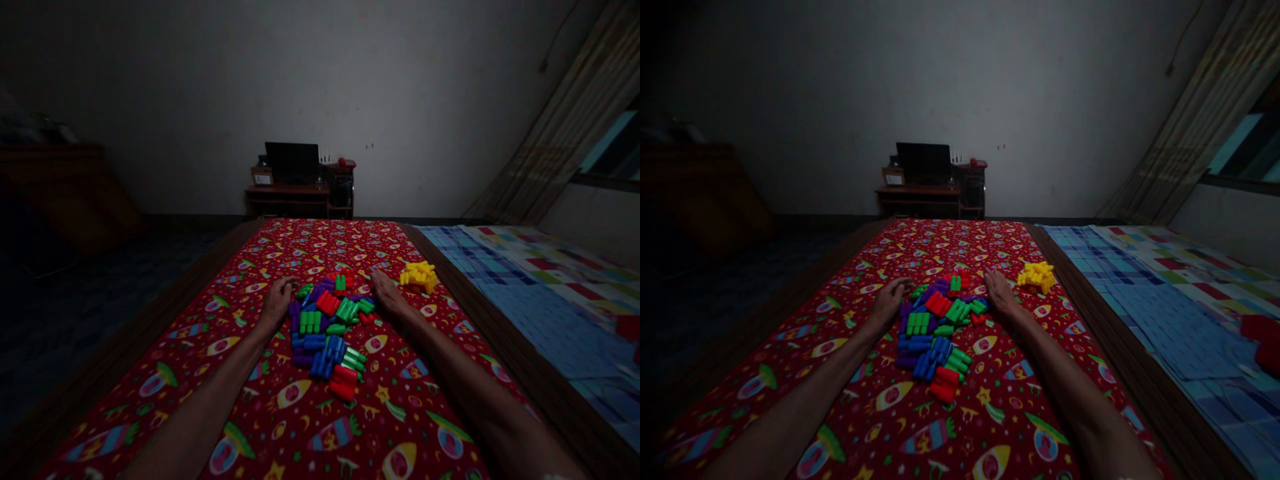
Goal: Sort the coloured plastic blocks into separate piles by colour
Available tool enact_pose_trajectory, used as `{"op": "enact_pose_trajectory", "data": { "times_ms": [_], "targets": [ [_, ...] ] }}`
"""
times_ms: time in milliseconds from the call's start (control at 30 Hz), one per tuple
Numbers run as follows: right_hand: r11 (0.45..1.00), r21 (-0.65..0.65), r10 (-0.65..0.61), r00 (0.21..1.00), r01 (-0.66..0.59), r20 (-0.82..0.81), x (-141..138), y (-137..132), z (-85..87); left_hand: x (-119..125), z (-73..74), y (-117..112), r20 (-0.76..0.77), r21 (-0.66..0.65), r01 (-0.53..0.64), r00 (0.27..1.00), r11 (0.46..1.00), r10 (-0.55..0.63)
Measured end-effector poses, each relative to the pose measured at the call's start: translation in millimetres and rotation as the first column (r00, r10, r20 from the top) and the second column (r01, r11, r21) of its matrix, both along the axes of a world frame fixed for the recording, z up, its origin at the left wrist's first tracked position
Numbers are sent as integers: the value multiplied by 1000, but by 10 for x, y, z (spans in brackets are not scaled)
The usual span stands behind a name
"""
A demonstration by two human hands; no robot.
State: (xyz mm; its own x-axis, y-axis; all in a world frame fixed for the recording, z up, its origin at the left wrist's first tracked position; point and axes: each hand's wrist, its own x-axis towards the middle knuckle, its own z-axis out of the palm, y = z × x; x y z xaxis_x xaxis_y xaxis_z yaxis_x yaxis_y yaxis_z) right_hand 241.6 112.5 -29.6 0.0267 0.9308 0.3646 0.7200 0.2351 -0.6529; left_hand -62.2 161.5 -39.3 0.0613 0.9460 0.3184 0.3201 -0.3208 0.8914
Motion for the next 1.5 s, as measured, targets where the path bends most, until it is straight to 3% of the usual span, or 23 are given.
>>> {"op": "enact_pose_trajectory", "data": {
  "times_ms": [133,300,400,467,567,700,767,900,1033,1133,1267,1500],
  "targets": [
    [982,-48,176,974,-185,-140,-405,157,27,5,-22,-1,47,47,51,997,998,-54],
    [928,-9,365,914,-372,-178,-795,-11,38,-5,30,-21,-40,26,91,995,996,-90],
    [927,3,366,901,-376,-231,-805,-59,83,-4,88,-59,-116,14,79,990,997,-77],
    [954,-12,288,928,-299,-236,-767,-8,129,1,121,-84,-142,13,81,987,997,-78],
    [977,-99,179,978,-189,-104,-750,140,194,10,156,-107,-174,18,98,980,995,-93],
    [928,-168,344,938,-333,38,-877,269,240,11,164,-103,-195,32,112,975,993,-104],
    [920,-178,367,927,-349,77,-934,266,252,8,157,-95,-190,35,111,976,993,-103],
    [968,-121,229,970,-218,84,-782,210,281,0,140,-85,-186,38,103,978,994,-94],
    [1000,3,-7,1000,7,23,-296,222,323,-9,138,-74,-207,38,89,975,995,-79],
    [986,14,-169,976,169,138,20,263,336,-21,138,-64,-214,37,73,975,997,-63],
    [973,-75,-184,932,217,312,149,276,312,-32,135,-61,-221,34,73,973,997,-64],
    [913,-101,-286,796,396,534,78,130,384,-35,131,-67,-226,25,79,971,997,-72]
  ]
}}
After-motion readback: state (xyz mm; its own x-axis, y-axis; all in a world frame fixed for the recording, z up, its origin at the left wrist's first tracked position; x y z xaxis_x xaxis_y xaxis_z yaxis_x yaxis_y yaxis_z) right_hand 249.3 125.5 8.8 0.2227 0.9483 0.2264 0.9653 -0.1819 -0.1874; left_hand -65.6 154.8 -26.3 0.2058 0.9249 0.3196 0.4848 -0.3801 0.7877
